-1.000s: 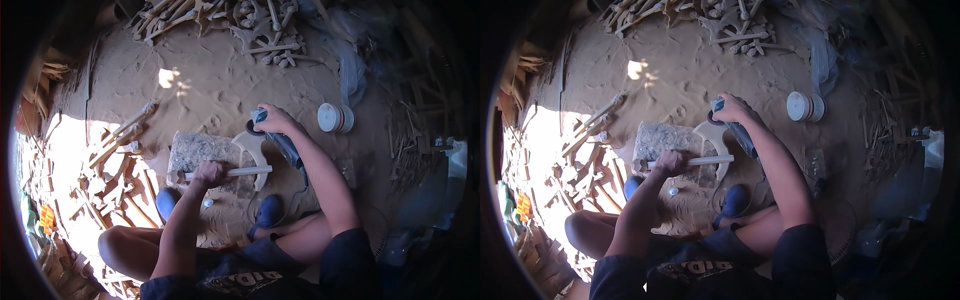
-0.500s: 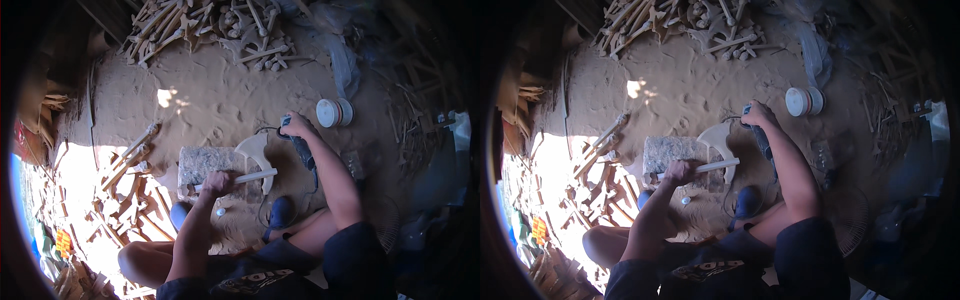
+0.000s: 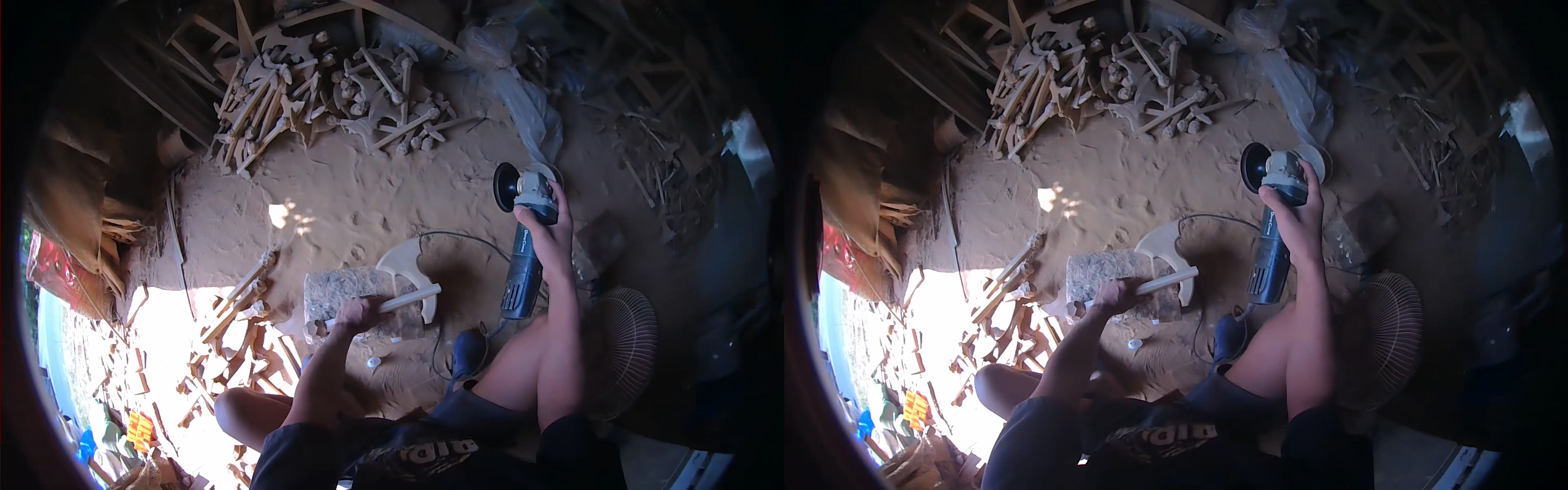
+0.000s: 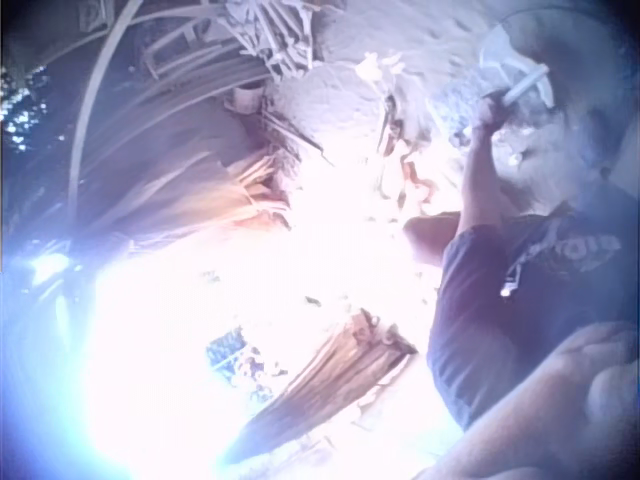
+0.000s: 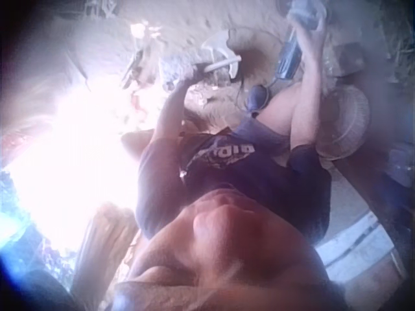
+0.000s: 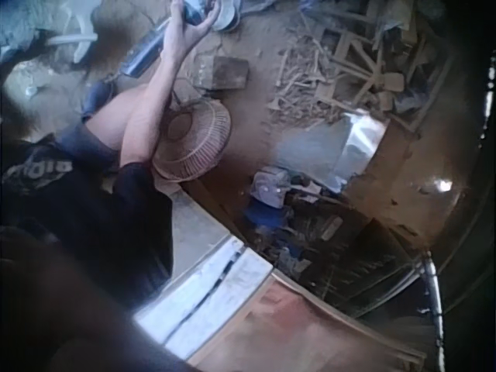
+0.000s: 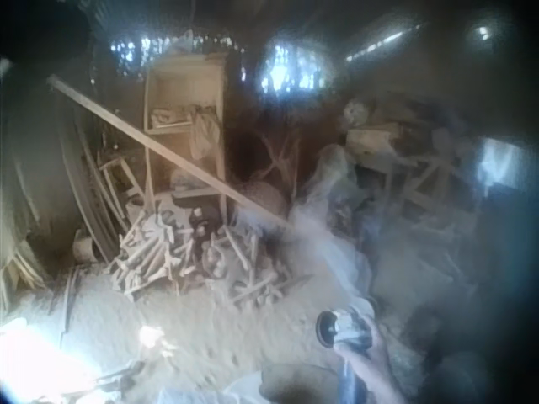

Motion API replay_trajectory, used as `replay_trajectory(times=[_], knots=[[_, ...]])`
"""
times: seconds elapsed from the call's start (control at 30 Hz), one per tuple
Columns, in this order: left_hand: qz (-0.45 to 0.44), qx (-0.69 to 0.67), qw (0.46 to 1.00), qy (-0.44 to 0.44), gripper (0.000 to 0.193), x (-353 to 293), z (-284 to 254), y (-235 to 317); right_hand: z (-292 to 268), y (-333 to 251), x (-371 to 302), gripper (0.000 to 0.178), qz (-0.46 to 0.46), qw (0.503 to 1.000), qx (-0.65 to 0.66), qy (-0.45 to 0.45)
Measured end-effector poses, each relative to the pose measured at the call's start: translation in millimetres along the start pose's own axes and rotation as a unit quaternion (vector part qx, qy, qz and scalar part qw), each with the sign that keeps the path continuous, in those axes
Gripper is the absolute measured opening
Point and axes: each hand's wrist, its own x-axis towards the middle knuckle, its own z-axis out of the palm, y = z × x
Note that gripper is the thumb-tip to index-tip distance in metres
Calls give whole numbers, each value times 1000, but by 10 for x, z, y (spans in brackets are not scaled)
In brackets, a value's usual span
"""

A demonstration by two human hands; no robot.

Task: The person sands a wooden axe-shaped object and a separate wooden handle using a power sander, turning the pieces over to sand different sides.

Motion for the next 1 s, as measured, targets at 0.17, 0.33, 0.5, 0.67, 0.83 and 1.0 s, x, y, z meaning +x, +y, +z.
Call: replay_trajectory(times=[0.17,0.33,0.5,0.67,0.83,1.0], knots=[[-45,43,998,-17,61,-125,-39,14,-191,-114,-220,89,32,996,44,69],[3,-67,997,35,41,-217,-344,-64,-372,-96,-270,90,14,993,56,106],[-205,-501,836,-85,64,-70,-662,-78,-493,21,-269,93,7,993,71,90],[-323,-257,911,-6,59,-46,-92,-434,-396,-1,-313,90,15,994,57,91],[-179,-41,979,87,38,-194,244,-582,-174,10,-370,89,31,997,44,51],[-253,94,961,52,43,13,356,124,-289,249,-287,88,18,998,-33,41]])
